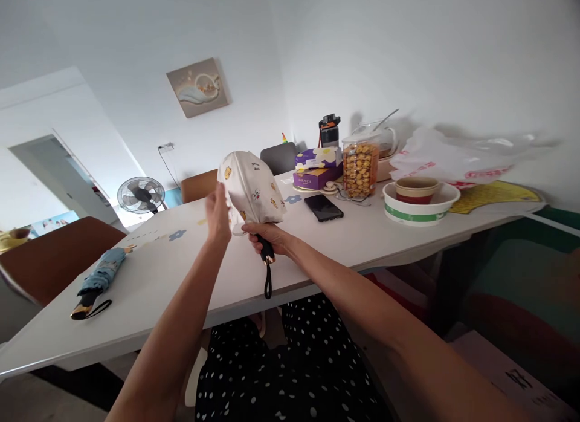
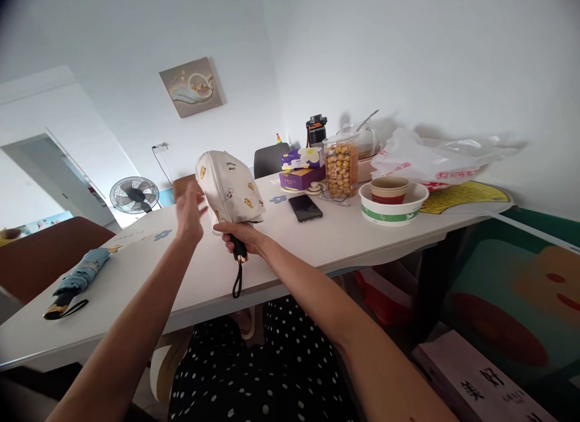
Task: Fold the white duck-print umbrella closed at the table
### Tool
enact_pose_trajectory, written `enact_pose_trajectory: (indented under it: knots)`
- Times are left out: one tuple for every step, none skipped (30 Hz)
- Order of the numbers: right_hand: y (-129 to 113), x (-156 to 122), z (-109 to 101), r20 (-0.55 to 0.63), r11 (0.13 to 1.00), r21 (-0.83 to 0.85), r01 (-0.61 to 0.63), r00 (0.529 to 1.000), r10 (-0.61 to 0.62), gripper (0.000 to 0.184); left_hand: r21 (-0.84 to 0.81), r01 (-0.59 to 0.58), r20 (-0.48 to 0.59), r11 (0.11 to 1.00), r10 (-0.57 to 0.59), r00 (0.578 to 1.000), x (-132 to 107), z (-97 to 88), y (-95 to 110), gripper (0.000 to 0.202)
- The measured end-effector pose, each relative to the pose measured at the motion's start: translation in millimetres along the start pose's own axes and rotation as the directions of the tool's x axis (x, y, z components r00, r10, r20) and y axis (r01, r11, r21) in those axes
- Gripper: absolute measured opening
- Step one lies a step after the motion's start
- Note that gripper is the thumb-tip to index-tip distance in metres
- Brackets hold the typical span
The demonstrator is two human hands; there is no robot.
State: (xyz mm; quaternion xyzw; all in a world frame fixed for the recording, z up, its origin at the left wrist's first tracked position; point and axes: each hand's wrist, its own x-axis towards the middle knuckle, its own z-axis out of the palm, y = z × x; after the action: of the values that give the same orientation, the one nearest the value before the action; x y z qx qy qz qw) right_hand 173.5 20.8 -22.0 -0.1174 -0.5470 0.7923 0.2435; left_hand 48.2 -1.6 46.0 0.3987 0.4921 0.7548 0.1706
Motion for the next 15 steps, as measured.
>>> enact_pose_trajectory:
  knots:
    - [1,0,0,-0.033,1.000,-0.031,-0.003,0.999,0.002,0.032,-0.018,0.079,0.103,0.997,-0.077,0.992,-9,5.4,2,0.039]
    - [2,0,1,-0.049,0.998,-0.067,-0.018,0.999,0.015,0.031,-0.040,0.125,0.128,0.991,-0.119,0.985,-16,10.2,3,0.039]
    - [4,-1,1,-0.051,0.994,-0.100,-0.042,0.998,0.037,0.031,-0.074,0.162,0.151,0.984,-0.150,0.977,-19,14.0,3,0.039]
    - [5,-1,2,-0.040,0.990,-0.123,-0.066,0.997,0.062,0.031,-0.109,0.190,0.156,0.976,-0.172,0.973,-20,16.7,3,0.038]
    - [6,-1,2,-0.021,0.987,-0.134,-0.085,0.996,0.083,0.031,-0.146,0.207,0.147,0.968,-0.185,0.972,-18,18.1,2,0.038]
    - [7,-1,2,0.000,0.986,-0.135,-0.095,0.995,0.096,0.032,-0.180,0.217,0.136,0.960,-0.194,0.972,-15,18.6,2,0.037]
    - [8,-1,1,0.018,0.986,-0.132,-0.097,0.995,0.100,0.032,-0.207,0.223,0.123,0.952,-0.201,0.972,-12,18.4,1,0.036]
    - [9,0,1,0.031,0.987,-0.132,-0.095,0.994,0.100,0.032,-0.226,0.225,0.107,0.948,-0.206,0.973,-9,18.1,0,0.034]
    - [9,0,1,0.041,0.987,-0.132,-0.088,0.995,0.095,0.032,-0.242,0.221,0.090,0.945,-0.205,0.975,-6,17.8,0,0.032]
    - [9,1,0,0.053,0.989,-0.124,-0.075,0.995,0.082,0.032,-0.254,0.214,0.081,0.943,-0.199,0.977,-5,18.0,0,0.030]
    - [9,1,0,0.071,0.993,-0.101,-0.056,0.995,0.063,0.032,-0.261,0.211,0.083,0.942,-0.196,0.977,-3,18.6,0,0.030]
    - [9,1,1,0.097,0.998,-0.062,-0.033,0.994,0.039,0.033,-0.266,0.213,0.091,0.940,-0.195,0.977,-3,19.6,1,0.029]
    - [8,1,1,0.129,1.000,-0.012,-0.012,0.992,0.014,0.034,-0.272,0.219,0.101,0.937,-0.199,0.975,-3,20.9,1,0.030]
    - [7,0,2,0.161,0.999,0.038,0.002,0.987,-0.008,0.036,-0.277,0.233,0.114,0.932,-0.209,0.971,-2,22.3,2,0.031]
    - [5,-1,3,0.191,0.997,0.075,0.005,0.981,-0.019,0.038,-0.283,0.256,0.134,0.924,-0.226,0.965,-2,23.7,2,0.032]
